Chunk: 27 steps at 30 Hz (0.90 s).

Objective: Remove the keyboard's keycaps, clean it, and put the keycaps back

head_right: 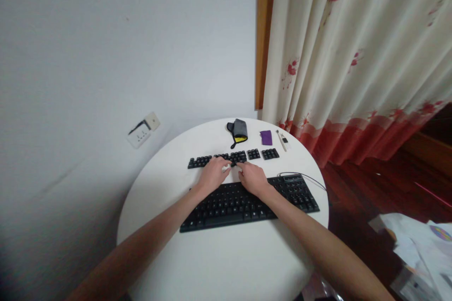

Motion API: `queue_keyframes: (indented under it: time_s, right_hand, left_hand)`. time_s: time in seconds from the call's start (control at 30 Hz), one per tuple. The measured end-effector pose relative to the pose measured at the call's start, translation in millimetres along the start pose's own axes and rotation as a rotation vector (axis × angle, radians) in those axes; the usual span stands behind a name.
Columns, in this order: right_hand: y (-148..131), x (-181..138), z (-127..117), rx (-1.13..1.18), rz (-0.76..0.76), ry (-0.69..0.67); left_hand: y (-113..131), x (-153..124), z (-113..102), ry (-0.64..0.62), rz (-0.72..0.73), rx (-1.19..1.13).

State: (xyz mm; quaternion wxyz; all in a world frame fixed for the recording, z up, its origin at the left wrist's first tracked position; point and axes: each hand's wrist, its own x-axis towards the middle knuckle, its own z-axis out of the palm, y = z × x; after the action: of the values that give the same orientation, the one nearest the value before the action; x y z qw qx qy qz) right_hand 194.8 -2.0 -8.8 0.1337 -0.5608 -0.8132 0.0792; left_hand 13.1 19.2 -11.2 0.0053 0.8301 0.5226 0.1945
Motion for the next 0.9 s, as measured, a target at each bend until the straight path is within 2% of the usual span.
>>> queue_keyframes:
  time_s: [0.17, 0.4, 0.73, 0.9]
  right_hand:
    - [-3.9, 32.8, 11.4, -0.094, 0.01, -0.076]
    - [-3.9, 45.3, 19.7, -0.139, 0.006, -0.094]
    - [-2.2, 24.9, 16.9, -0.098, -0.068, -0.067]
    - [8.3, 9.2, 8.7, 0.025, -0.09, 0.008]
  left_hand:
    - [-6.5, 17.8, 14.3, -0.047, -0.015, 0.115]
    - [-3.5, 17.3, 18.2, -0.073, -0.024, 0.141]
    - [1.3, 10.7, 14.4, -0.117, -0.002, 0.11]
    - [5.0, 5.2, 10.1, -0.128, -0.066, 0.039]
